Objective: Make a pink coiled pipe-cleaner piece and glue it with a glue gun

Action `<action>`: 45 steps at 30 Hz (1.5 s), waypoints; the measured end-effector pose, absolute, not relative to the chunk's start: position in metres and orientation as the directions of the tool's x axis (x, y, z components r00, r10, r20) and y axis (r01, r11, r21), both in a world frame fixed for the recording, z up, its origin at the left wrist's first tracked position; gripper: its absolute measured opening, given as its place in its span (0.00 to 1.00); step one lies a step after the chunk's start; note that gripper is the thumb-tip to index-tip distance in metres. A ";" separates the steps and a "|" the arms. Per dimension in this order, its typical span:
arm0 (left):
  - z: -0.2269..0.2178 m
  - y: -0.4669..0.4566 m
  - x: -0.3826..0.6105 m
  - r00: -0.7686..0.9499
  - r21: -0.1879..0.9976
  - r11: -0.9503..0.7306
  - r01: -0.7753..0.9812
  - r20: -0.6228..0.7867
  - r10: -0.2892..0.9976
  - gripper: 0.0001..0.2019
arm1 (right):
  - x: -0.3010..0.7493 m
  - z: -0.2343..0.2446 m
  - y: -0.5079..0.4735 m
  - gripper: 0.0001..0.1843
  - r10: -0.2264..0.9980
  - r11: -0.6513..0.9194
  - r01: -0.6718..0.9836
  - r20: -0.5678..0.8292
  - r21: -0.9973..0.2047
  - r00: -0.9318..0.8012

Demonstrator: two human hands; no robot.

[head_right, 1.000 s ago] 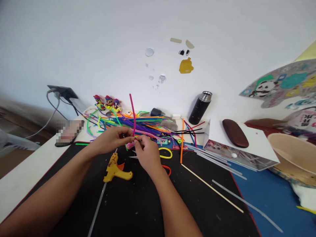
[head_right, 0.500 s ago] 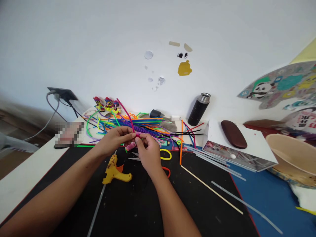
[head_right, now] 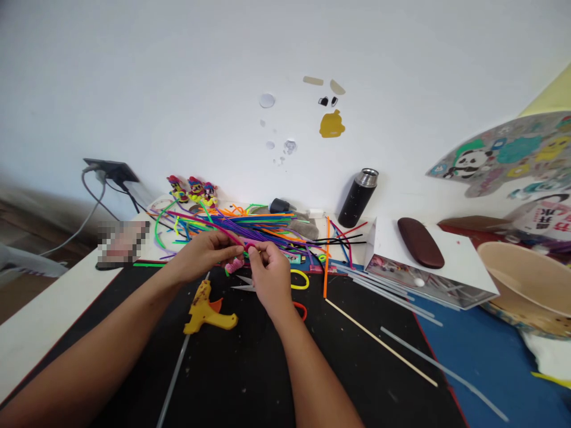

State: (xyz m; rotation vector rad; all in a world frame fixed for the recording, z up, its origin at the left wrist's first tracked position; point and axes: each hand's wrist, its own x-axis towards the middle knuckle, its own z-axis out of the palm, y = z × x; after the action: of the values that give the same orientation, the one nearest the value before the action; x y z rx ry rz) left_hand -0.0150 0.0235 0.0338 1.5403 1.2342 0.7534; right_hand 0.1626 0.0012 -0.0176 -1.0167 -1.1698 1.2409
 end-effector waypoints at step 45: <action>0.031 0.022 -0.003 0.221 0.969 -0.021 0.247 -0.036 0.975 0.23 | 0.162 -0.017 -0.001 0.17 0.989 0.112 -0.080 0.119 -0.990 -0.087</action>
State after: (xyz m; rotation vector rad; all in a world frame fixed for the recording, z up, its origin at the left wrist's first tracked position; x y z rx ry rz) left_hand -0.0031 0.0219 0.0312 1.4817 1.2174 0.9049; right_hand 0.1625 -0.0013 -0.0170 -1.0240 -1.2725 1.2236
